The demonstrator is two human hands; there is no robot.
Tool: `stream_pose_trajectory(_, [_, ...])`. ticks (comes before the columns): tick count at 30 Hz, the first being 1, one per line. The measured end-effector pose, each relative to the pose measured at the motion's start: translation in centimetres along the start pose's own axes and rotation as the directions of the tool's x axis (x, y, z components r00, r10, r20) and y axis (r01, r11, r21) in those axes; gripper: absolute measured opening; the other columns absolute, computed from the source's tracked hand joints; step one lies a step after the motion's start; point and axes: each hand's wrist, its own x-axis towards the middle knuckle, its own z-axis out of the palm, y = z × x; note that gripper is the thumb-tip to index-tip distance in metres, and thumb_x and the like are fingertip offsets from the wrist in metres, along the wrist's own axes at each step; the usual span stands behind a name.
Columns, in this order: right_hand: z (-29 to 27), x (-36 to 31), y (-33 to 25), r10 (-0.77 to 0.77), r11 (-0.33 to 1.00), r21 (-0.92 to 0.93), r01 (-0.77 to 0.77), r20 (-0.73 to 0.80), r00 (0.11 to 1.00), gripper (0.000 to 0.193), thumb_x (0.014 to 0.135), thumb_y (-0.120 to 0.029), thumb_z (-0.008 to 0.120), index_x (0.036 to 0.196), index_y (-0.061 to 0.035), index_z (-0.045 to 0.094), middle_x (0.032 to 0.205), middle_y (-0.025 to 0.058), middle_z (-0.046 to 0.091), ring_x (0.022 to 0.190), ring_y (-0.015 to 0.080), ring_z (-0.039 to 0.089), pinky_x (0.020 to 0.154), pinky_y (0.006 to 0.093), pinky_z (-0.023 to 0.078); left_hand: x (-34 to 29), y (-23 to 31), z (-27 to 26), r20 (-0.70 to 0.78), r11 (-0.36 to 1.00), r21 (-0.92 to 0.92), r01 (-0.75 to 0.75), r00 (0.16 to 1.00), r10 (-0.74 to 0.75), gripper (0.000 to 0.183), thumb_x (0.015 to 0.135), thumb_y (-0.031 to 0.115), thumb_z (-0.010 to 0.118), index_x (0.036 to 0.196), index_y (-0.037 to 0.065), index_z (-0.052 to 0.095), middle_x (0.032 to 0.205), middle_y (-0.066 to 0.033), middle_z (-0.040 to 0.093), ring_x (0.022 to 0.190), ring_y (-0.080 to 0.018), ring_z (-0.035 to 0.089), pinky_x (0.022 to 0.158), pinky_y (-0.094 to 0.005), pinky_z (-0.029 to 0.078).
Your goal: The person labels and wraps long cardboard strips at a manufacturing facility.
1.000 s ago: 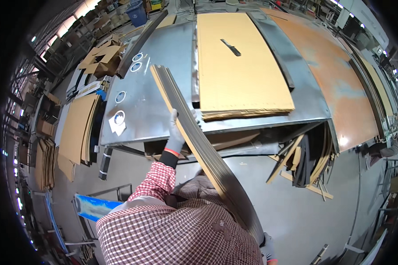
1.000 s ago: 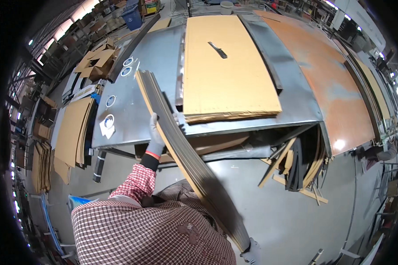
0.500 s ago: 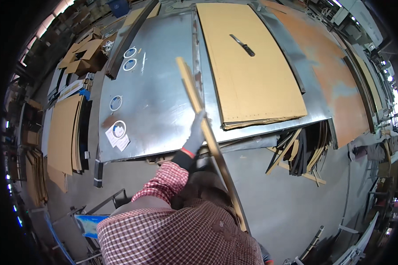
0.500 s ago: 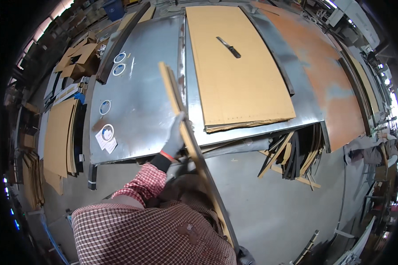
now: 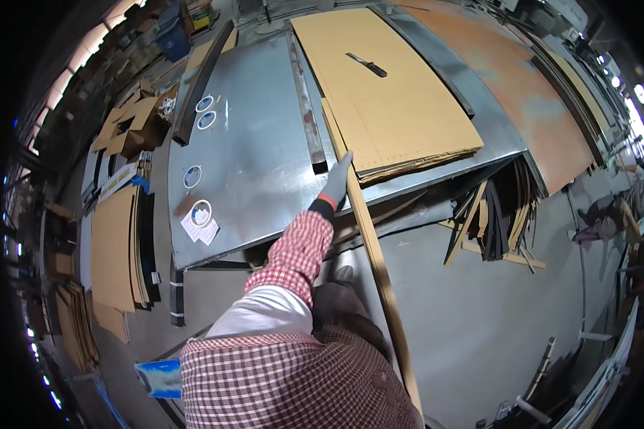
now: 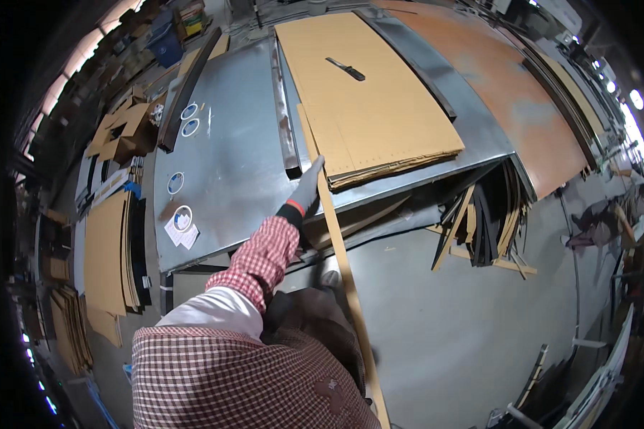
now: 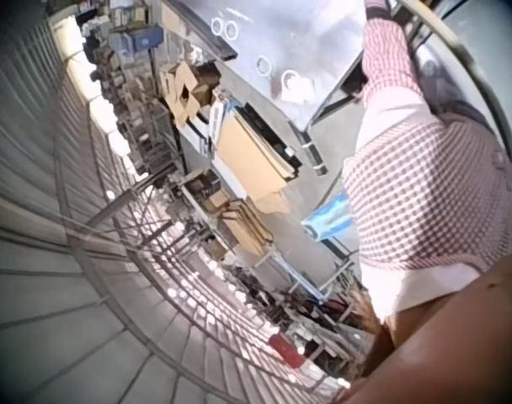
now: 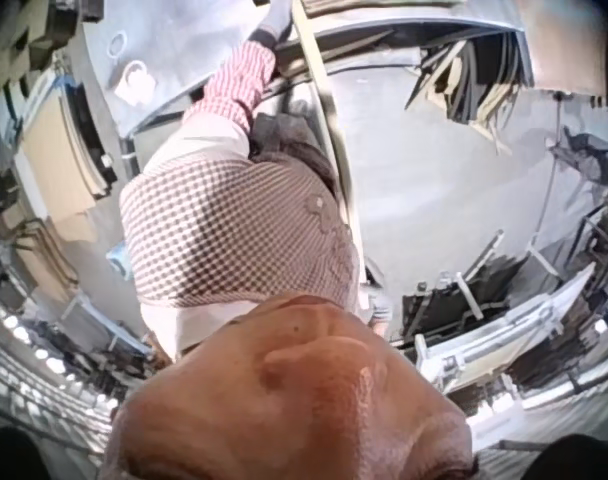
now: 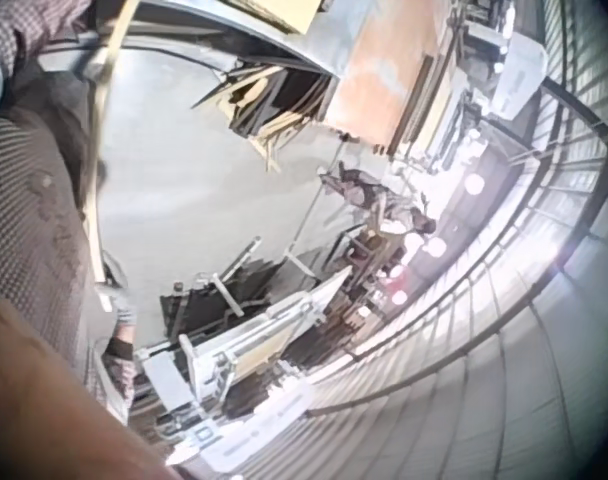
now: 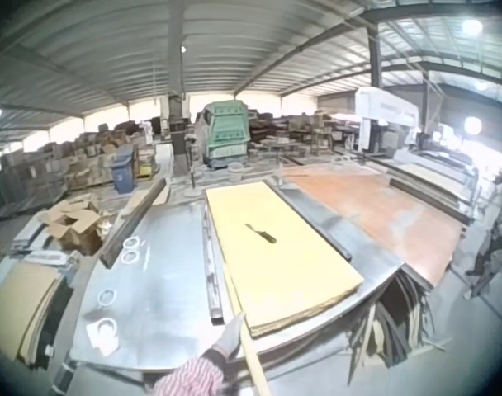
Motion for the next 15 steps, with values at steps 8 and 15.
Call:
stream_pose_trajectory(8, [4.3, 3.3, -8.3, -0.203, 0.979, -0.048, 0.199, -0.092, 0.975, 0.077, 0.061, -0.026, 0.07, 0.13, 0.0026, 0.049, 0.13, 0.0149, 0.051, 0.122, 0.0246, 0.045, 0.104, 0.0349, 0.033, 4.5, -1.4, -1.7, -0.082, 0.984, 0.141, -0.111, 0.989, 0.123, 0.093, 0.085, 0.048, 0.06, 0.138, -0.015, 0.017, 0.142, -0.0237, 0.034, 0.133, -0.0286, 0.032, 0.109, -0.0307, 0.025])
stream_pose_trajectory(15, [5.8, 8.5, -14.3, -0.104, 0.994, 0.042, 0.105, -0.027, 0.994, 0.075, 0.066, -0.026, 0.069, 0.131, 0.0045, 0.047, 0.132, 0.0153, 0.05, 0.123, 0.0247, 0.044, 0.106, 0.0356, 0.031, 10.9, 0.9, -3.9, -0.135, 0.969, 0.207, -0.135, 0.977, 0.165, 0.098, 0.087, 0.053, 0.053, 0.142, -0.013, 0.006, 0.15, -0.0259, 0.015, 0.141, -0.0309, 0.013, 0.114, -0.0321, 0.012])
